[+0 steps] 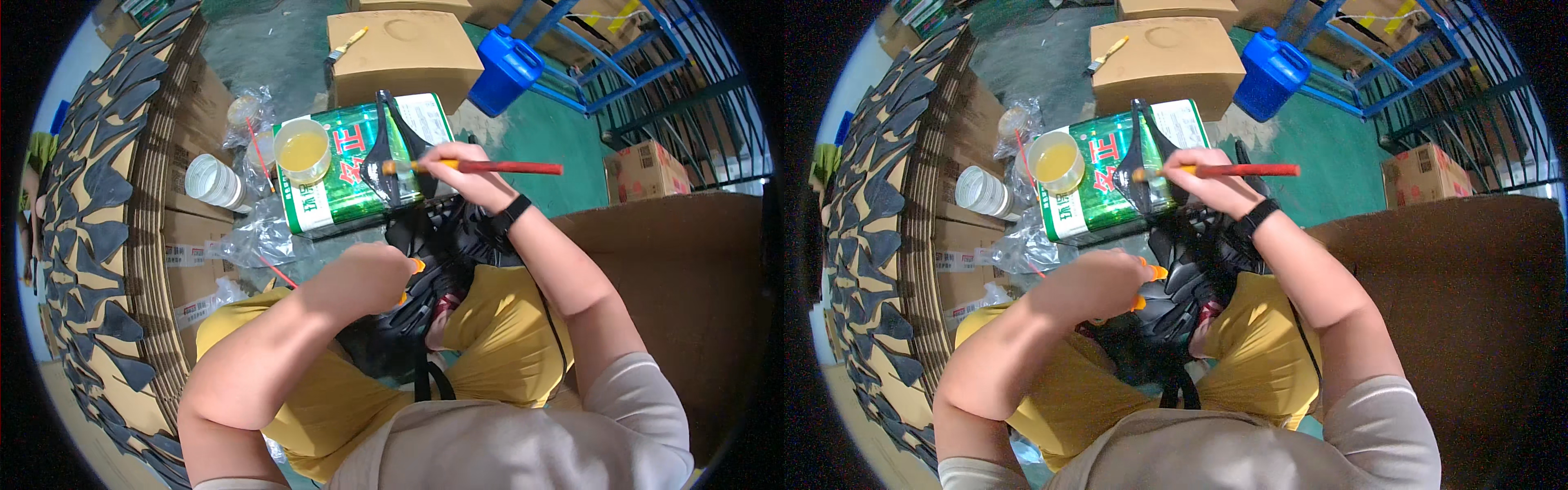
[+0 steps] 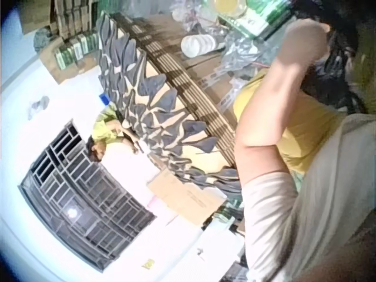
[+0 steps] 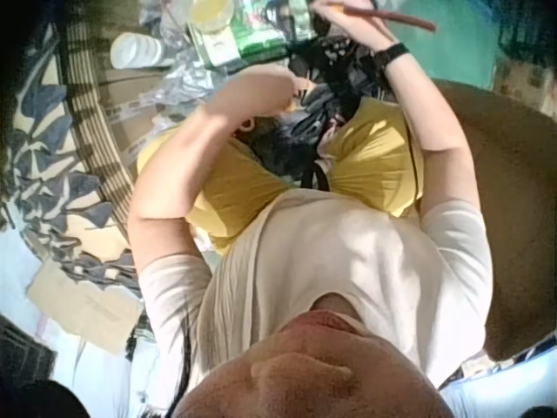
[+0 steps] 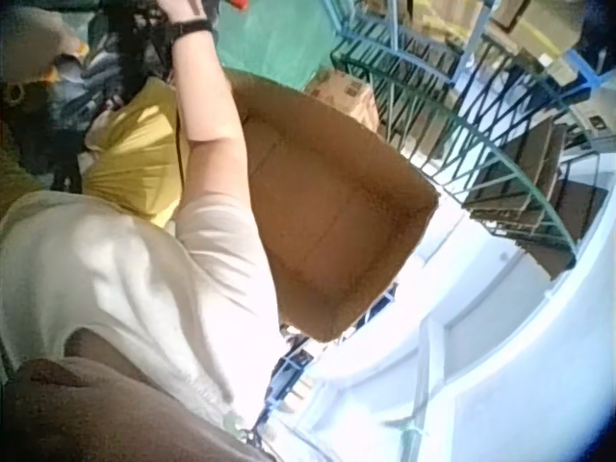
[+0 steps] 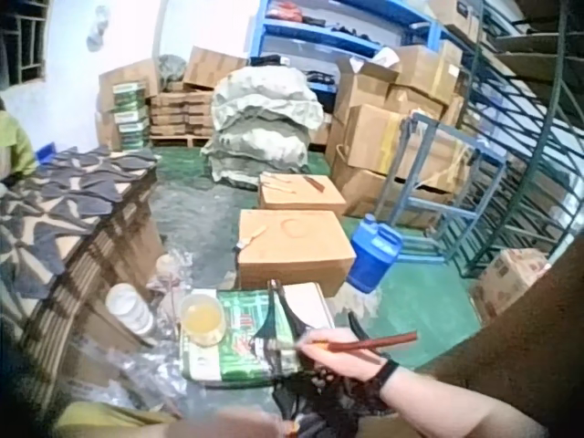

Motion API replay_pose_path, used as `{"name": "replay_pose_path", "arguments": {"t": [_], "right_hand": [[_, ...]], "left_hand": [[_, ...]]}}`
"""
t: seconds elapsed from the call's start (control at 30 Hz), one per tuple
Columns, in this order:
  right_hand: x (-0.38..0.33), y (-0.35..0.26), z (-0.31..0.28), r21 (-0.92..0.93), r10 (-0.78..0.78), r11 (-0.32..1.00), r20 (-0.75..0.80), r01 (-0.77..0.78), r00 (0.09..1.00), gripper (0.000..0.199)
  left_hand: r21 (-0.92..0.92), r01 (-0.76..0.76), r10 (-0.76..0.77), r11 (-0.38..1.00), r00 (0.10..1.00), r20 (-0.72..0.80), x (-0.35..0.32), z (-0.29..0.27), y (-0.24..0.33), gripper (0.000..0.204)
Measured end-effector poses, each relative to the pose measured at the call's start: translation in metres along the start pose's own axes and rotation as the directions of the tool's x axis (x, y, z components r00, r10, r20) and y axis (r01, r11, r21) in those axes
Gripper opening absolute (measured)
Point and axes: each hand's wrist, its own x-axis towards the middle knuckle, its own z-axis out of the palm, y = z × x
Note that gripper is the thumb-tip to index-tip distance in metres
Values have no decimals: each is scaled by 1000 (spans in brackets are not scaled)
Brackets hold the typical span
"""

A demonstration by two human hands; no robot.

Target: Applying adhesive to black plastic/composite components using a brush and stacking them for assembly.

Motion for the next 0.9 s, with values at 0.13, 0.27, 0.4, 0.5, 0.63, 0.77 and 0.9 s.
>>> {"name": "replay_pose_path", "arguments": {"t": [0.13, 0.27, 0.4, 0.5, 0.63, 0.77, 0.9], "right_hand": [[-2, 12, 12, -29, -58, 998, 91, 61, 994, 14], [-23, 14, 6, 72, -49, 997, 264, 31, 963, 17], [-19, -3, 2, 76, 78, 993, 103, -87, 992, 19], [-17, 4, 5, 38, 75, 996, 78, -78, 994, 17], [-26, 4, -1, 107, 106, 985, 237, -135, 966, 15], [-13, -5, 3, 82, 91, 992, 11, -92, 996, 18], [-16, 12, 14, 34, -22, 999, 48, 20, 999, 18]], "left_hand": [[66, -65, 74, 996, 984, -159, 1, 11, -7, 14], [29, -21, 26, 999, 984, -176, -5, 2, -6, 13], [82, -59, 73, 995, 979, -189, -8, 1, -6, 13], [76, -68, 81, 995, 982, -172, -7, 1, -6, 15], [85, -104, 119, 991, 975, -189, -5, 5, -9, 15], [60, -74, 82, 995, 988, -132, -3, 2, -7, 14], [36, -32, 32, 999, 999, 20, 4, -2, -5, 27]]}}
